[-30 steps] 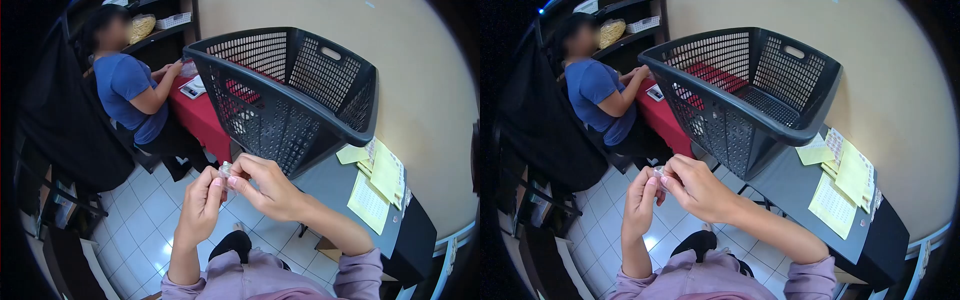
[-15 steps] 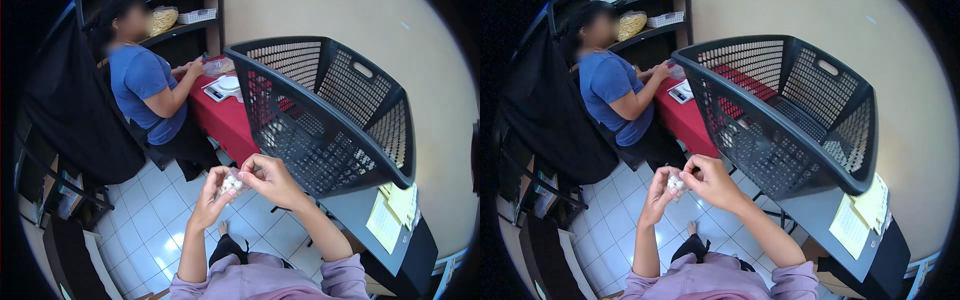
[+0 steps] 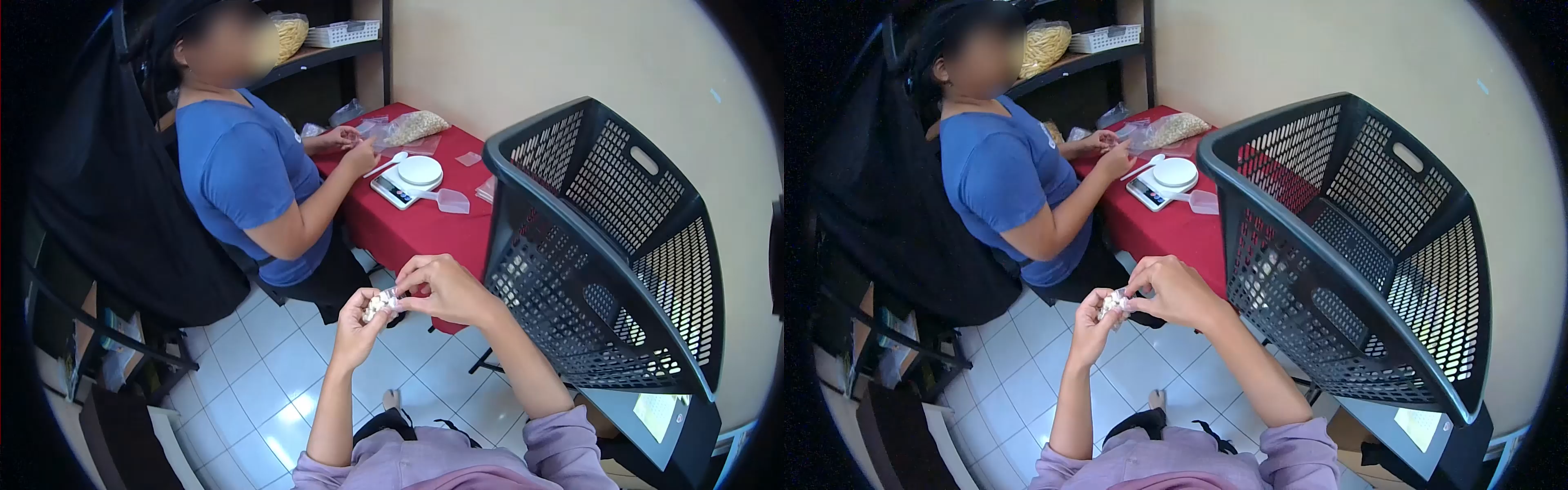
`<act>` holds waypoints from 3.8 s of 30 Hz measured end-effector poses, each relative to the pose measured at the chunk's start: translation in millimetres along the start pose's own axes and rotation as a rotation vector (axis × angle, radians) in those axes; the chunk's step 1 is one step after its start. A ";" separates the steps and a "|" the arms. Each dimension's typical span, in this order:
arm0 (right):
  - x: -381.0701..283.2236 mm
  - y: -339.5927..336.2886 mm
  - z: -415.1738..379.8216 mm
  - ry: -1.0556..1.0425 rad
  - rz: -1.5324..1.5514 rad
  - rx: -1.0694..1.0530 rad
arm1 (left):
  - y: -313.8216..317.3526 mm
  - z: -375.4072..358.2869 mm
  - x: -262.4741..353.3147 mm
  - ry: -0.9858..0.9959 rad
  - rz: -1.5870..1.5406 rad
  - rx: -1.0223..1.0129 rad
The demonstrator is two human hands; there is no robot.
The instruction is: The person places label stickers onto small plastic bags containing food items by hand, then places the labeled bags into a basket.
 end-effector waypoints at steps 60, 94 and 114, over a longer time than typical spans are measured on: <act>-34.7 -67.8 -373.2 0.107 0.652 0.903 | 294.4 -176.9 65.8 0.399 -0.087 -0.320; -39.1 -108.6 -412.7 0.167 -0.096 1.199 | 364.8 -162.6 66.6 0.597 0.168 -0.402; -6.8 -128.3 -470.8 0.488 0.057 1.342 | 404.0 -151.2 1.5 0.137 -0.213 -0.865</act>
Point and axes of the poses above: each hand's wrist, its own z-axis towards the middle knuckle, its own y-axis out of the palm, x = y × z, the point moved 4 cm from there along z, towards the middle knuckle, and after that the axes turned 7 degrees about y, right-handed, at the moved point
